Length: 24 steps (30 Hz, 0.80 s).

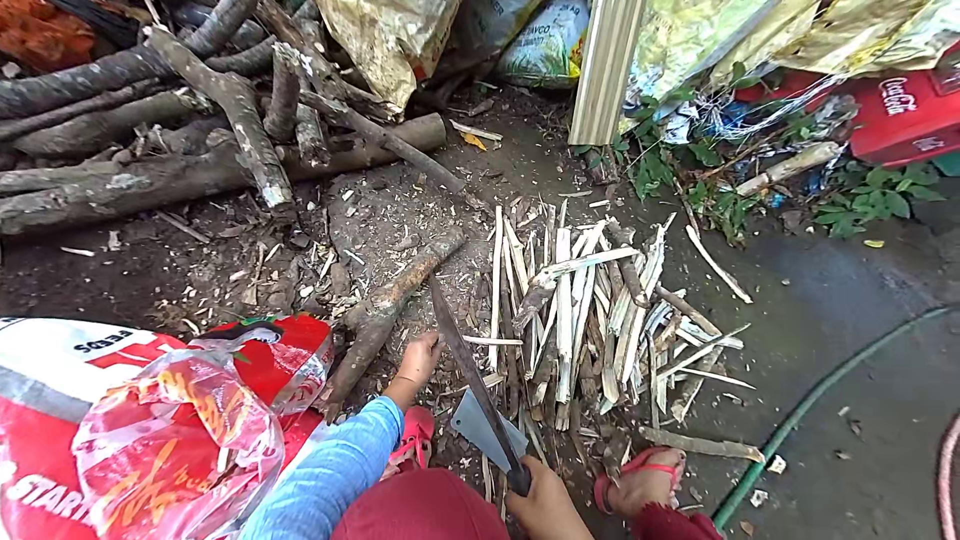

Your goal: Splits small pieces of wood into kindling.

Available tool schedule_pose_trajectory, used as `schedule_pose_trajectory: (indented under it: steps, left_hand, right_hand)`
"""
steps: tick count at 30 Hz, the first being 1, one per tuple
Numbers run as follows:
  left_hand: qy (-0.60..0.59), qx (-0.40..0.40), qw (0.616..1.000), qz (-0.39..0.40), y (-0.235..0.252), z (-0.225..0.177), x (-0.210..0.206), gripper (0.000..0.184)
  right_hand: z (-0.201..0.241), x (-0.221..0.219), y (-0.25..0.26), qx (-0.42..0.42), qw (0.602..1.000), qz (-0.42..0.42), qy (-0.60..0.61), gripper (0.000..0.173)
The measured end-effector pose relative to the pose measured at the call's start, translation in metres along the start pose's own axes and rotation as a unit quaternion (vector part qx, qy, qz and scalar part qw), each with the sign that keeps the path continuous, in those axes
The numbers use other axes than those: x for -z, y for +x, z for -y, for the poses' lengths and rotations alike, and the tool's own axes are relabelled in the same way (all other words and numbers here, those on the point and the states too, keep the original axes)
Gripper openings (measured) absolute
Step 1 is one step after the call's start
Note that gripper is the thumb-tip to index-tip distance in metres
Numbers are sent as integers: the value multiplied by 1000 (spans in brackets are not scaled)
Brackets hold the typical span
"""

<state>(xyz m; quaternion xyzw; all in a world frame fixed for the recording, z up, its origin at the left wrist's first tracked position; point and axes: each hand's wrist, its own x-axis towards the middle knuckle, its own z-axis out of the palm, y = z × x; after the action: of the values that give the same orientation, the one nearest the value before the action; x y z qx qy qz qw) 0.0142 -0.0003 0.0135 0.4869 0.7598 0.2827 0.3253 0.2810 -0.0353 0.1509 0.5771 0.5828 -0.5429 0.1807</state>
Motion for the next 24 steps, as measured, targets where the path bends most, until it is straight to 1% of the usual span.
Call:
schedule_pose_trajectory:
  steps: [5,8,9,10,12,14,18,20,22,24]
  left_hand:
    - [23,14,1000,-14,-4,-8,-1,27]
    - [26,-7,998,-64,-5,-14,0,25]
    - [31,-11,997,-68,-4,-15,1,25]
    - [38,-5,998,-53,-4,-14,0,26]
    - [58,22,998,9,0,-9,1,31]
    - [72,30,996,39,7,-12,4,33]
    - [58,6,998,6,6,-16,6,29]
    - [65,10,997,29,3,-9,2,31]
    - [69,4,997,41,8,-12,7,32]
    - [56,-16,998,5,8,-17,11,29]
  right_hand:
    - [3,-2,-2,1,1000,7,-23,43]
    - [7,-2,-5,-1,999,2,-52,45]
    - [7,-2,-5,-9,998,1,-64,45]
    - [8,-3,-3,-21,997,4,-76,46]
    - [7,-3,2,-42,995,8,-95,47]
    - [7,1,6,-44,994,-2,-101,47]
    - [7,3,4,-37,995,-4,-87,46]
    - [3,-1,5,-47,995,6,-93,45]
    - [6,2,5,-46,995,0,-90,46]
    - [10,3,0,-35,996,-9,-82,46]
